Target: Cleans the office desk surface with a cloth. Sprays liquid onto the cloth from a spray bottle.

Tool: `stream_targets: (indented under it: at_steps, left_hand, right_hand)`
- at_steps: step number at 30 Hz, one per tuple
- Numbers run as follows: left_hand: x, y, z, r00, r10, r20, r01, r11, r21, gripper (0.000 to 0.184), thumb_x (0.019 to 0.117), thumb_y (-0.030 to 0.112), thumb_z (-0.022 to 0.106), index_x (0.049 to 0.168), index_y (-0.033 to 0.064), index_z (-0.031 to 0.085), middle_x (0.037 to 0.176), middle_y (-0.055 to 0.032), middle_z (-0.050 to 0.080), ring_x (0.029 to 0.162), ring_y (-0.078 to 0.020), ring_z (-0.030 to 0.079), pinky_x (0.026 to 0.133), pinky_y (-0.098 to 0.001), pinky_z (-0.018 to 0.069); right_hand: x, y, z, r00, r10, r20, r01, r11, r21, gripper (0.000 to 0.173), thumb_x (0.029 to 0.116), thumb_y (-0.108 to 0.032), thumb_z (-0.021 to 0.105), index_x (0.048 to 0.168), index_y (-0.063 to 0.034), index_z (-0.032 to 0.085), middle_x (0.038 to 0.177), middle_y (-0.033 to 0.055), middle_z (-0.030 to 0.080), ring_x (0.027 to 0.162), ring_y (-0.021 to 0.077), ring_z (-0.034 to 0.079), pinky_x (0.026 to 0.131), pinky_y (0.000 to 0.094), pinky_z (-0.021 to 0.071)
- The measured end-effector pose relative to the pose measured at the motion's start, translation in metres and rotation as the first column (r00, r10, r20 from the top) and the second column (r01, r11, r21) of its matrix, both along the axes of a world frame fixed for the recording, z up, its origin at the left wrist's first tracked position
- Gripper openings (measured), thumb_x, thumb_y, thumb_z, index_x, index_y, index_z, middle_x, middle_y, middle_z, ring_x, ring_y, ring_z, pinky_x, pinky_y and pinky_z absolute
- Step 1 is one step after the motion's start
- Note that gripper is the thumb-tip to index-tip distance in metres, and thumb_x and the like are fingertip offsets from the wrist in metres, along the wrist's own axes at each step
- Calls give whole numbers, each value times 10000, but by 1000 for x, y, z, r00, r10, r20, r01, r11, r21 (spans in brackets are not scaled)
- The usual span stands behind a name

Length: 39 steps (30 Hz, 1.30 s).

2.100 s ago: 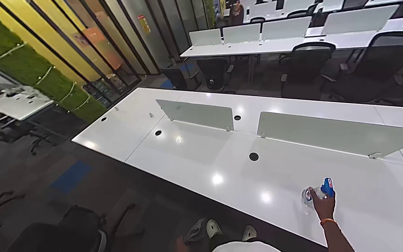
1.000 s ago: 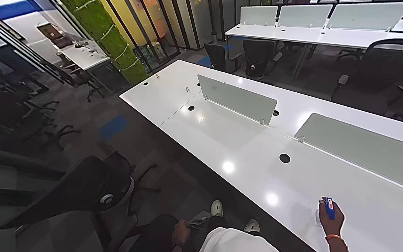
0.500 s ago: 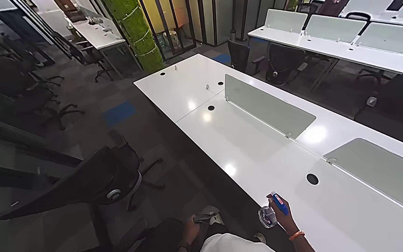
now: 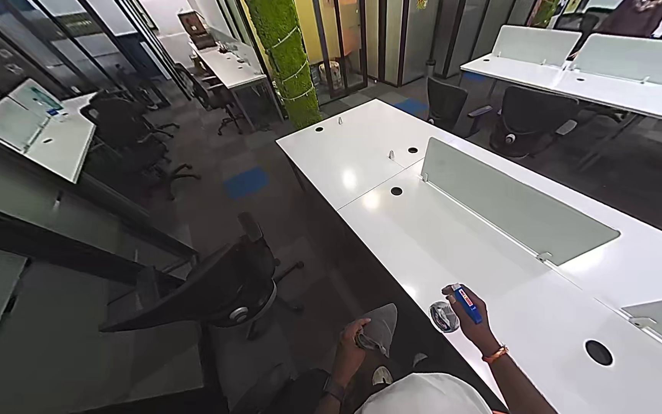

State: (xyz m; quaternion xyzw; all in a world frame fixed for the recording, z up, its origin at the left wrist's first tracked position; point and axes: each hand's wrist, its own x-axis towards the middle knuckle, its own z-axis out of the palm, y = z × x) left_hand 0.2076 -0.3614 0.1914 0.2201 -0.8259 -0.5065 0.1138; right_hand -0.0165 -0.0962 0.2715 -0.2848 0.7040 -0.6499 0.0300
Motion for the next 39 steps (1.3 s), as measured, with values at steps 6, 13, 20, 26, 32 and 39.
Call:
stream_targets:
  at_steps: [6, 13, 20, 26, 32, 39]
  left_hand:
    - [-13, -32, 6, 998, 66, 2, -66, 998, 24, 396, 843, -41, 644, 1222, 48, 713, 1179, -78, 739, 1055, -144, 702, 987, -358, 556]
    - [-72, -82, -11, 995, 87, 57, -84, 995, -60, 384, 819, -32, 684, 1195, 35, 725, 1130, -97, 749, 1006, -156, 711, 961, -351, 562]
    - [-150, -132, -5, 983, 72, 167, -53, 992, -117, 368, 838, -9, 660, 1192, 58, 730, 1122, -83, 751, 1011, -162, 708, 961, -373, 558]
    - [-207, -159, 0, 985, 39, 170, -28, 997, -70, 333, 841, -3, 651, 1158, 50, 736, 1148, -67, 748, 1044, -127, 699, 984, -343, 549]
    - [-254, -189, -7, 969, -106, 223, 117, 992, -38, 358, 831, 5, 673, 1174, 83, 738, 1102, -26, 758, 995, -84, 705, 951, -318, 570]
    - [-295, -227, -8, 949, -246, 196, 244, 969, 39, 325, 837, -17, 654, 1141, 62, 737, 1103, -36, 756, 1009, -91, 706, 962, -314, 565]
  right_hand:
    - [-61, -52, -6, 1000, -28, 5, 28, 997, 67, 261, 977, -241, 584, 1028, -22, 716, 922, -5, 733, 822, 3, 660, 767, 192, 553]
    - [-141, -119, -52, 985, -147, 89, 133, 980, 146, 253, 971, -259, 575, 876, -61, 701, 758, -39, 675, 701, 8, 625, 678, 206, 528]
    - [-219, -168, -92, 987, -12, 159, -46, 932, 358, 357, 965, -413, 593, 887, -79, 692, 767, 26, 640, 727, 123, 621, 689, 337, 523]
    - [-285, -182, -86, 958, -251, 137, 203, 933, 296, 347, 983, -316, 556, 837, -40, 708, 709, 25, 654, 679, 114, 635, 691, 346, 541]
    - [-365, -151, -85, 782, -593, 192, 583, 805, 111, 321, 1025, -233, 493, 1016, 35, 669, 868, 73, 698, 779, 99, 678, 723, 296, 590]
    - [-373, -140, -56, 776, -628, -63, 618, 735, 281, 346, 991, -273, 537, 801, -10, 654, 663, 14, 597, 620, 64, 579, 629, 284, 497]
